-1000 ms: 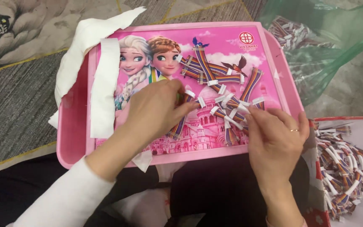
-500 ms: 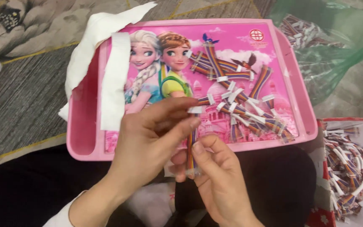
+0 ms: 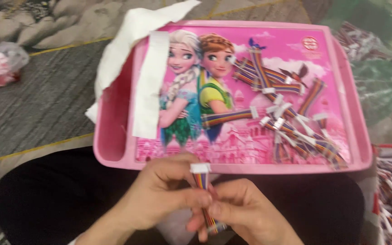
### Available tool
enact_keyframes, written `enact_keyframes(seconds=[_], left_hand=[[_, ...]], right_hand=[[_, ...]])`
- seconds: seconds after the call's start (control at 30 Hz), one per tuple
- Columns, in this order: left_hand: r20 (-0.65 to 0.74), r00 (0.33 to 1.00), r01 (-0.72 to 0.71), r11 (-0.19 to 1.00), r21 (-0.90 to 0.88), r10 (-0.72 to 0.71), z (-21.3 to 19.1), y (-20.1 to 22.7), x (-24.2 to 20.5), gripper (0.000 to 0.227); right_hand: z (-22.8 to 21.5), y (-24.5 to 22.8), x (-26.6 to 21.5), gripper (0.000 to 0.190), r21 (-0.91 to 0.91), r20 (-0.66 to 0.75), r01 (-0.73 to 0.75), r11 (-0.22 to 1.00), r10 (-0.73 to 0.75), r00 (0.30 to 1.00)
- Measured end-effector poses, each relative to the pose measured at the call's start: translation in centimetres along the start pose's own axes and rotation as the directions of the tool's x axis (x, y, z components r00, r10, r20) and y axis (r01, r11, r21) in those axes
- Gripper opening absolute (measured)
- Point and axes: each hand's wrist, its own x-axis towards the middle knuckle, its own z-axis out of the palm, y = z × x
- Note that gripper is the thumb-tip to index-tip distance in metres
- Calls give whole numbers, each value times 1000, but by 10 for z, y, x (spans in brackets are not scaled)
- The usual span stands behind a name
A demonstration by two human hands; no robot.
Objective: Wrapping white tape around ribbon cables and placing them in a bag
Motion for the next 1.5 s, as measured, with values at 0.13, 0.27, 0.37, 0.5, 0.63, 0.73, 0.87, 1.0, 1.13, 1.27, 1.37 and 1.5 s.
enact_keyframes(seconds=[0.13,0.27,0.37,0.5,0.63,0.73,0.87,1.0,1.13,1.27,1.37,1.5], left_hand=[[20,987,-152,908,390,157,-7,19,-6,9],[-249,934,41,614,788,257,-54,39,-1,22],[-329,845,205,313,927,421,-75,48,4,15],[-208,857,167,128,978,471,-80,46,10,11],[-106,869,141,-37,989,483,-80,45,15,9],[24,858,104,-220,970,513,-83,42,20,5],[24,912,95,-266,959,411,-88,39,21,13],[12,967,-10,-8,1000,255,-65,45,5,10],[-191,959,173,99,980,211,-67,50,-1,10],[-162,924,183,-30,983,348,-84,44,12,17],[-65,938,98,-81,992,341,-67,43,7,9],[-50,997,37,222,974,55,-40,64,-22,9]], right_hand=[[-3,-3,8,22,-64,20,-94,994,95,995],[-10,5,19,19,-495,-312,224,839,-412,856],[-14,9,26,20,-551,-448,303,777,-582,678],[-10,12,29,19,-603,-432,327,728,-642,633],[-13,13,28,20,-577,-429,357,735,-644,633],[-12,12,29,18,-581,-410,365,728,-649,640],[-11,12,30,18,-607,-405,347,715,-653,640],[-10,10,31,17,-613,-397,345,711,-654,643],[-8,10,31,18,-634,-397,314,707,-645,652],[-10,14,33,20,-628,-435,297,720,-640,633],[-8,12,32,20,-656,-428,294,695,-663,614],[-9,12,32,18,-695,-377,300,654,-686,622]])
